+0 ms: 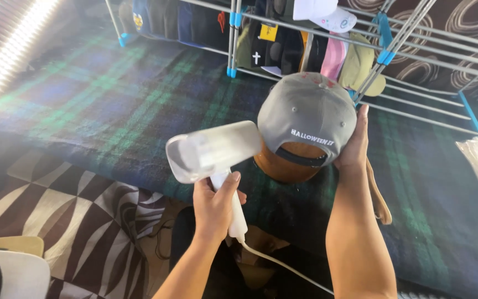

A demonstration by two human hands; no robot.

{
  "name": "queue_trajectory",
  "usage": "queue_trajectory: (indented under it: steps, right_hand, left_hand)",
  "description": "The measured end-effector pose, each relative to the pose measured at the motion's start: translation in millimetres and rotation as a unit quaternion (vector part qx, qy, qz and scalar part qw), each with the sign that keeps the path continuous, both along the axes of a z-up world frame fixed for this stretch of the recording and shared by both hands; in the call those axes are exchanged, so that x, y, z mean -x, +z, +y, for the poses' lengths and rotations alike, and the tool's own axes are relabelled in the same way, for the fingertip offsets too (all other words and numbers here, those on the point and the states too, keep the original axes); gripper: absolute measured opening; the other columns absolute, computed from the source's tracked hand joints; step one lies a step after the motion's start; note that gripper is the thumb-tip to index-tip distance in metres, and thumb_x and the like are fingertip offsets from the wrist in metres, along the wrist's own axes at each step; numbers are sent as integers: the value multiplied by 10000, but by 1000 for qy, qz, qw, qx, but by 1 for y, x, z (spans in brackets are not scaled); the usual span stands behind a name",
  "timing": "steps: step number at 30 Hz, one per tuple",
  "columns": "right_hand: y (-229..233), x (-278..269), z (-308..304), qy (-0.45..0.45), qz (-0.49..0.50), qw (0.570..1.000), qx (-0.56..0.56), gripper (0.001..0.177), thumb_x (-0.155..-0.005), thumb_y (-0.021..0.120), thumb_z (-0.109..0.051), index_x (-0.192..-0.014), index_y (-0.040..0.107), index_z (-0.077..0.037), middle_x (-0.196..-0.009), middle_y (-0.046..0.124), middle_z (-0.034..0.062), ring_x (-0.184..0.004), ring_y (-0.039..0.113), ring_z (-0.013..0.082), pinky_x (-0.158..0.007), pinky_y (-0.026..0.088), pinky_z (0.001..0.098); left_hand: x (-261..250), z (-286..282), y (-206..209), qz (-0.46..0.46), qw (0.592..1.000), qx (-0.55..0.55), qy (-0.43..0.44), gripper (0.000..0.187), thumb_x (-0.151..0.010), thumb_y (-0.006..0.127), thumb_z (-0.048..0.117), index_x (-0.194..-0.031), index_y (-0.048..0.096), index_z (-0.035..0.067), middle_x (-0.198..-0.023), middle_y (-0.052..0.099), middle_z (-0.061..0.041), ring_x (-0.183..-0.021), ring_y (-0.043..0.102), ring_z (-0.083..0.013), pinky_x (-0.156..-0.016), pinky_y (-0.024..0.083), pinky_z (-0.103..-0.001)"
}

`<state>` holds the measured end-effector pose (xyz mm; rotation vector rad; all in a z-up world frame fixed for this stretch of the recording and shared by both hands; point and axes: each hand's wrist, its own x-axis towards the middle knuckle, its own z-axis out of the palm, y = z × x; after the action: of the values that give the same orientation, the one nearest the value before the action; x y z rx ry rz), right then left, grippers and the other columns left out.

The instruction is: Brushing and steaming baseball caps on a wooden form to finish or reshape them.

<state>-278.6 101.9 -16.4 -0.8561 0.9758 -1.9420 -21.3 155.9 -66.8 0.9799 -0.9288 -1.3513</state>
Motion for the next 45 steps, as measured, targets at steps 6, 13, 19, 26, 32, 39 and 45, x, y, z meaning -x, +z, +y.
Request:
queue_trajectory:
  steps: [6, 13, 19, 26, 32, 39, 45]
  right_hand:
    - [-9, 11, -5, 9, -10, 1000, 24, 569, -951, 507, -596, -1205, 689, -120, -1135, 766, 146, -1031, 777, 257, -953, 648, 345]
    - [-12, 16, -7, 31, 33, 999, 24, 597, -963, 462, -632, -1261, 659, -155, -1241, 728, 156, -1154, 733, 276, -1022, 610, 378]
    - [-17, 21, -12, 38, 39, 998, 35, 629, -939, 473, -662, -1277, 668, -169, -1275, 722, 129, -1186, 719, 244, -1068, 590, 376]
    - [-12, 15, -7, 28, 42, 998, 23, 672, -937, 471, -667, -1333, 628, -147, -1273, 718, 142, -1166, 726, 264, -1054, 586, 379]
    - [-6, 10, -3, 15, 72, 997, 3, 655, -960, 438, -664, -1282, 648, -134, -1239, 723, 155, -1128, 737, 264, -1019, 596, 350]
    - [-5, 6, -1, 11, 37, 999, 5, 644, -965, 440, -627, -1254, 688, -108, -1195, 747, 138, -1080, 757, 227, -981, 614, 311]
    - [-7, 8, -2, -7, 8, 1000, -5, 590, -947, 505, -621, -1164, 715, -114, -1128, 771, 120, -1021, 770, 225, -955, 636, 305]
  left_hand:
    - [1, 9, 15, -58, 996, 42, -43, 339, -943, 646, 342, -853, 681, 17, -546, 707, -92, -489, 708, -178, -549, 599, -307]
    - [19, 1, 15, -80, 994, 52, -52, 361, -953, 632, 298, -746, 695, 9, -537, 695, -104, -471, 712, -202, -499, 595, -321]
    - [15, -17, 8, -48, 999, -6, -22, 246, -940, 626, 249, -867, 577, 19, -539, 645, -89, -446, 674, -201, -440, 588, -313]
    - [8, -39, -3, 11, 992, -117, -35, 402, -921, 635, 236, -1134, 463, -58, -673, 597, -119, -464, 661, -247, -419, 617, -402]
    - [-2, -43, -6, -15, 994, -109, 2, 425, -883, 672, 210, -1150, 465, -48, -741, 589, -146, -458, 646, -263, -391, 600, -407]
    - [-8, 2, 53, -49, 998, 0, -39, 313, -849, 742, 258, -858, 648, -40, -474, 606, -155, -384, 639, -246, -408, 575, -372]
    - [12, 4, 74, -211, 977, -15, -24, 493, -801, 703, 431, -491, 685, 49, -419, 619, -88, -440, 686, -227, -587, 571, -363]
